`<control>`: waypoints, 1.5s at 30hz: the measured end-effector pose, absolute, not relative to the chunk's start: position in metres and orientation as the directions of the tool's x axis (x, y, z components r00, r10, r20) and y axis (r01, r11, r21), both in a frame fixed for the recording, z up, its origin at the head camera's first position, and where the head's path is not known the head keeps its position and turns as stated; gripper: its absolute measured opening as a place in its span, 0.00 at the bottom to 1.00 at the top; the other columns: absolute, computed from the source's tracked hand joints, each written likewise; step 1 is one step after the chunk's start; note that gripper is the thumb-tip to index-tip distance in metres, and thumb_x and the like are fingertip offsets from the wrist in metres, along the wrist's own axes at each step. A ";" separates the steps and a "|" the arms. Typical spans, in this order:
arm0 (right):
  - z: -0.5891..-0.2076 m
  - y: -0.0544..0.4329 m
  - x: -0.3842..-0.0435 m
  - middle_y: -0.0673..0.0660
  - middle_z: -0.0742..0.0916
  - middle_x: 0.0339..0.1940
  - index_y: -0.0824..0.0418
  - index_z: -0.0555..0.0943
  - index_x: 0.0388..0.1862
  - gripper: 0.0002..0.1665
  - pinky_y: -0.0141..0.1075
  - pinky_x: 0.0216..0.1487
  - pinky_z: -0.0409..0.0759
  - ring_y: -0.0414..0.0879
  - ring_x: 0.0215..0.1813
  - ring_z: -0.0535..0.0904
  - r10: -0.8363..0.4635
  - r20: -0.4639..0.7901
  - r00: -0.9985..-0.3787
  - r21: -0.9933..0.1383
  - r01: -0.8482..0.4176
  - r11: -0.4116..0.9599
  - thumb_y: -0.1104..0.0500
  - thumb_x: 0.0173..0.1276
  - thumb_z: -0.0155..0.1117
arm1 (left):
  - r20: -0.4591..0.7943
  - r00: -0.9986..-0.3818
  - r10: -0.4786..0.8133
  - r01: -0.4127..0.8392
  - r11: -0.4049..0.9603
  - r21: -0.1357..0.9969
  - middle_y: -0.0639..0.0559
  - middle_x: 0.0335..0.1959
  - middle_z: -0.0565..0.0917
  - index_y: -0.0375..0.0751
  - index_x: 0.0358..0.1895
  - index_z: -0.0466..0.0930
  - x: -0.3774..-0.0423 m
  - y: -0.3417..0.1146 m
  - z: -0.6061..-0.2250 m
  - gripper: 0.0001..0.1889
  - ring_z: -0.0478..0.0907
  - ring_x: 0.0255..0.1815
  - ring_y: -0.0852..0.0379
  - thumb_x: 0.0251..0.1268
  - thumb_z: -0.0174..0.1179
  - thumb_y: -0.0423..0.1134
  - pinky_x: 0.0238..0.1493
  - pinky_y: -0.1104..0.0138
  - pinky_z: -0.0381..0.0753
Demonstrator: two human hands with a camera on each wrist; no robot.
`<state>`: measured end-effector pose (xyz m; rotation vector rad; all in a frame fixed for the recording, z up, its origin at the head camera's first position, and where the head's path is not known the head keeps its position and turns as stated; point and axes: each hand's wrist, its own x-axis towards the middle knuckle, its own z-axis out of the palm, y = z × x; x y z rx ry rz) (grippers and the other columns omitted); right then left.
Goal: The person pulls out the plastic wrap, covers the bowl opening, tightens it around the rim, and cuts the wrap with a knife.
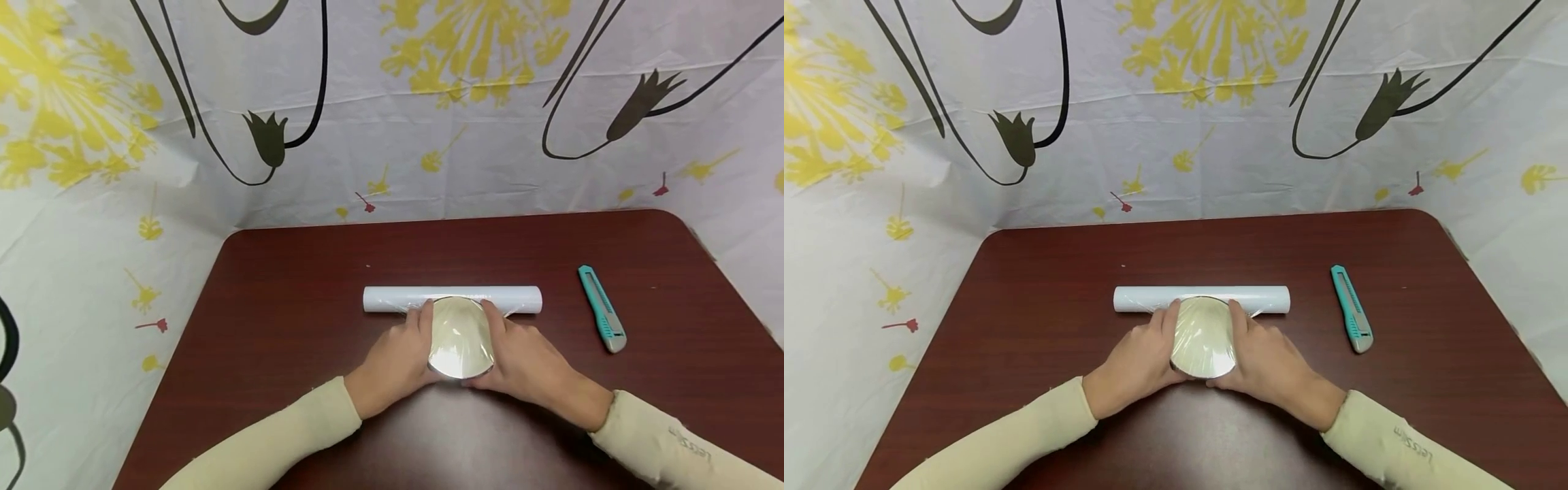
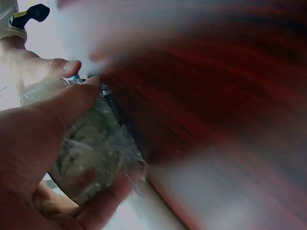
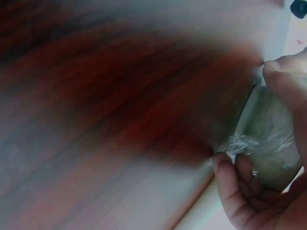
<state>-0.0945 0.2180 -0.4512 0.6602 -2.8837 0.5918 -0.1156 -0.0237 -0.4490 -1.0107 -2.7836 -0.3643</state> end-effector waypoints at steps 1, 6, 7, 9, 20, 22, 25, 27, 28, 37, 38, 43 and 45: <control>-0.453 0.219 -0.096 0.61 0.86 0.30 0.74 0.62 0.76 0.75 0.47 0.23 0.85 0.55 0.26 0.86 -0.405 0.235 -0.883 -0.322 -0.464 0.825 0.39 0.42 0.95 | 0.255 -0.738 0.625 0.667 0.733 0.133 0.34 0.54 0.82 0.20 0.77 0.63 -0.118 -0.025 -0.450 0.62 0.90 0.31 0.47 0.49 0.88 0.57 0.29 0.63 0.91; -0.459 0.225 -0.102 0.59 0.86 0.31 0.71 0.65 0.70 0.66 0.46 0.23 0.85 0.54 0.26 0.85 -0.470 0.339 -0.815 -0.256 -0.561 0.788 0.47 0.40 0.93 | 0.257 -0.672 0.695 0.731 0.678 0.076 0.36 0.51 0.86 0.20 0.75 0.64 -0.130 -0.035 -0.451 0.62 0.91 0.38 0.45 0.48 0.89 0.60 0.36 0.62 0.92; -0.459 0.227 -0.104 0.59 0.86 0.30 0.71 0.65 0.69 0.65 0.47 0.24 0.85 0.54 0.26 0.86 -0.482 0.343 -0.806 -0.251 -0.573 0.780 0.47 0.40 0.93 | 0.245 -0.660 0.710 0.743 0.665 0.074 0.36 0.51 0.86 0.20 0.75 0.64 -0.133 -0.036 -0.450 0.62 0.91 0.40 0.45 0.48 0.89 0.60 0.39 0.61 0.92; -0.459 0.232 -0.106 0.57 0.86 0.29 0.69 0.66 0.68 0.62 0.47 0.25 0.86 0.54 0.27 0.87 -0.501 0.331 -0.799 -0.254 -0.587 0.768 0.48 0.41 0.94 | 0.232 -0.632 0.739 0.770 0.634 0.076 0.36 0.53 0.87 0.21 0.75 0.64 -0.140 -0.041 -0.450 0.61 0.91 0.45 0.44 0.49 0.90 0.58 0.43 0.61 0.92; -0.449 0.242 -0.128 0.49 0.81 0.20 0.60 0.70 0.54 0.52 0.40 0.21 0.80 0.49 0.20 0.81 -0.579 0.236 -0.780 -0.271 -0.625 0.732 0.45 0.42 0.98 | 0.318 -0.428 0.846 0.888 0.459 -0.027 0.49 0.42 0.92 0.29 0.67 0.75 -0.169 -0.056 -0.451 0.50 0.92 0.37 0.54 0.48 0.89 0.58 0.37 0.63 0.91; -0.447 0.242 -0.131 0.47 0.78 0.18 0.59 0.69 0.52 0.51 0.39 0.20 0.78 0.47 0.19 0.79 -0.586 0.210 -0.783 -0.274 -0.622 0.733 0.43 0.42 0.97 | 0.333 -0.402 0.853 0.896 0.441 -0.049 0.51 0.41 0.92 0.31 0.65 0.76 -0.173 -0.056 -0.452 0.47 0.91 0.34 0.55 0.50 0.88 0.58 0.34 0.63 0.91; -0.446 0.243 -0.136 0.45 0.76 0.18 0.59 0.68 0.51 0.50 0.40 0.21 0.77 0.46 0.19 0.77 -0.599 0.179 -0.781 -0.271 -0.624 0.733 0.42 0.44 0.96 | 0.364 -0.358 0.860 0.904 0.416 -0.095 0.54 0.37 0.90 0.32 0.62 0.76 -0.177 -0.057 -0.453 0.42 0.90 0.29 0.55 0.55 0.86 0.56 0.30 0.63 0.90; -0.445 0.245 -0.136 0.44 0.76 0.18 0.58 0.68 0.51 0.48 0.39 0.21 0.76 0.45 0.19 0.76 -0.603 0.168 -0.780 -0.269 -0.624 0.733 0.44 0.47 0.96 | 0.383 -0.329 0.863 0.909 0.400 -0.121 0.55 0.36 0.90 0.31 0.63 0.77 -0.179 -0.058 -0.454 0.36 0.89 0.27 0.56 0.61 0.83 0.51 0.29 0.63 0.89; -0.445 0.245 -0.136 0.44 0.76 0.18 0.58 0.68 0.51 0.47 0.39 0.21 0.76 0.44 0.19 0.76 -0.606 0.165 -0.778 -0.267 -0.627 0.732 0.45 0.48 0.95 | 0.388 -0.318 0.865 0.909 0.395 -0.135 0.55 0.35 0.89 0.31 0.63 0.77 -0.180 -0.059 -0.454 0.33 0.88 0.26 0.56 0.64 0.81 0.47 0.28 0.64 0.88; -0.446 0.248 -0.136 0.41 0.72 0.16 0.58 0.69 0.48 0.38 0.34 0.21 0.72 0.38 0.18 0.69 -0.611 0.203 -0.765 -0.229 -0.643 0.731 0.59 0.54 0.93 | 0.409 -0.277 0.870 0.888 0.394 -0.238 0.51 0.37 0.91 0.31 0.63 0.81 -0.181 -0.061 -0.454 0.18 0.89 0.33 0.56 0.75 0.68 0.28 0.32 0.64 0.90; -0.447 0.248 -0.136 0.41 0.71 0.16 0.58 0.69 0.47 0.38 0.35 0.21 0.72 0.38 0.17 0.69 -0.609 0.211 -0.764 -0.221 -0.644 0.732 0.59 0.54 0.93 | 0.419 -0.278 0.865 0.879 0.405 -0.251 0.50 0.40 0.91 0.31 0.63 0.82 -0.181 -0.061 -0.454 0.17 0.90 0.35 0.56 0.75 0.68 0.29 0.33 0.64 0.90; -0.447 0.246 -0.139 0.43 0.70 0.15 0.58 0.69 0.46 0.35 0.38 0.19 0.72 0.42 0.16 0.68 -0.595 0.230 -0.770 -0.199 -0.636 0.746 0.60 0.54 0.90 | 0.463 -0.301 0.834 0.856 0.450 -0.254 0.46 0.42 0.90 0.32 0.60 0.86 -0.180 -0.057 -0.457 0.15 0.90 0.38 0.54 0.73 0.68 0.28 0.34 0.64 0.90; -0.447 0.245 -0.140 0.43 0.69 0.14 0.58 0.69 0.45 0.34 0.39 0.19 0.71 0.42 0.16 0.69 -0.593 0.230 -0.772 -0.206 -0.634 0.745 0.62 0.54 0.88 | 0.463 -0.311 0.830 0.862 0.452 -0.230 0.46 0.42 0.90 0.32 0.60 0.85 -0.179 -0.056 -0.457 0.16 0.90 0.38 0.53 0.72 0.69 0.27 0.34 0.64 0.90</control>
